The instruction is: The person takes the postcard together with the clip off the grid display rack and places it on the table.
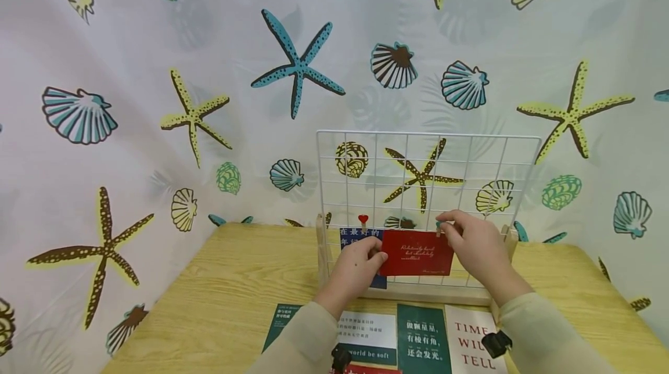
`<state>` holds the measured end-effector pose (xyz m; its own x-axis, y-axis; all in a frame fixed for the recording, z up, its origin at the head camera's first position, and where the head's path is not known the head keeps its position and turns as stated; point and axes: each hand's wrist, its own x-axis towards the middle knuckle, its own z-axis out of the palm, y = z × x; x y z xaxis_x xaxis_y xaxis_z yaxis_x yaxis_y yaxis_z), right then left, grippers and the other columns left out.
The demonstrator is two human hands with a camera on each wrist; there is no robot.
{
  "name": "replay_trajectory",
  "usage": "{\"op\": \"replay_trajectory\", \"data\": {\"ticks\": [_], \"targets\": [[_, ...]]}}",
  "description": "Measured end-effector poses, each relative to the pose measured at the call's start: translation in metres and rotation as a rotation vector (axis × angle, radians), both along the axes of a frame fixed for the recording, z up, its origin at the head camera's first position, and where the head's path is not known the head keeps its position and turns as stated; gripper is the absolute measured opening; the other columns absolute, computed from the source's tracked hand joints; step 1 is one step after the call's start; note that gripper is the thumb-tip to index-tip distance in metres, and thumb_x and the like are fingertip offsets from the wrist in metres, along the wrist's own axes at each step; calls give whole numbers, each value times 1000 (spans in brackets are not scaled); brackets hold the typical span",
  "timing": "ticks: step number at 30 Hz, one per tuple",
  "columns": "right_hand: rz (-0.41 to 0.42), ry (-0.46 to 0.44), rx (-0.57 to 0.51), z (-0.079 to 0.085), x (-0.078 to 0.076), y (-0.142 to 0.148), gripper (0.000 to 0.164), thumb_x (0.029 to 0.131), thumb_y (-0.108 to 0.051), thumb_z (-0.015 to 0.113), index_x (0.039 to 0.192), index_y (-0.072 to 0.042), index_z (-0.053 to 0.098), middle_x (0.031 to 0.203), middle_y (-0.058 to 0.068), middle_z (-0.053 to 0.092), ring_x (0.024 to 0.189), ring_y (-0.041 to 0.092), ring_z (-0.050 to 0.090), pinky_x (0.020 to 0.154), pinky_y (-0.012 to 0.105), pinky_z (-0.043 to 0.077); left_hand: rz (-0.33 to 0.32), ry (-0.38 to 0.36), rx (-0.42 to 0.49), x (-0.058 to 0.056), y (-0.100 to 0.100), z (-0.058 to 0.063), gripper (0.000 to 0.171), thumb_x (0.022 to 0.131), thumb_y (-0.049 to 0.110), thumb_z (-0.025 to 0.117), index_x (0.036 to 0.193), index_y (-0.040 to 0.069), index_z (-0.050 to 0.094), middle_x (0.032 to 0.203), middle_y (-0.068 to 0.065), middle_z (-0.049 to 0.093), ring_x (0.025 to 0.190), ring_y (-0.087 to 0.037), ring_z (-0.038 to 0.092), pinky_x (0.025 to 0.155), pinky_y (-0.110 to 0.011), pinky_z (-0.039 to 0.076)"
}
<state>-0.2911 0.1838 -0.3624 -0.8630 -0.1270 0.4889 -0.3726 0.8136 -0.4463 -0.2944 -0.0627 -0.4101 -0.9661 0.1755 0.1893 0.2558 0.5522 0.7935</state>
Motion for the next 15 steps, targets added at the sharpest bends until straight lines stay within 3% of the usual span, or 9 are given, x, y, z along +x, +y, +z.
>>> {"op": "replay_trajectory", "data": {"ticks": [15], "targets": [[-32, 70, -7, -2, 3, -1, 14, 101, -21, 63, 108, -15, 73, 67, -6, 59, 58, 16, 48, 54, 34, 39, -19, 17, -11, 1, -3, 1, 5, 100, 24, 66, 104, 21, 69, 88, 8, 64, 82, -15, 58, 73, -29, 51]]}}
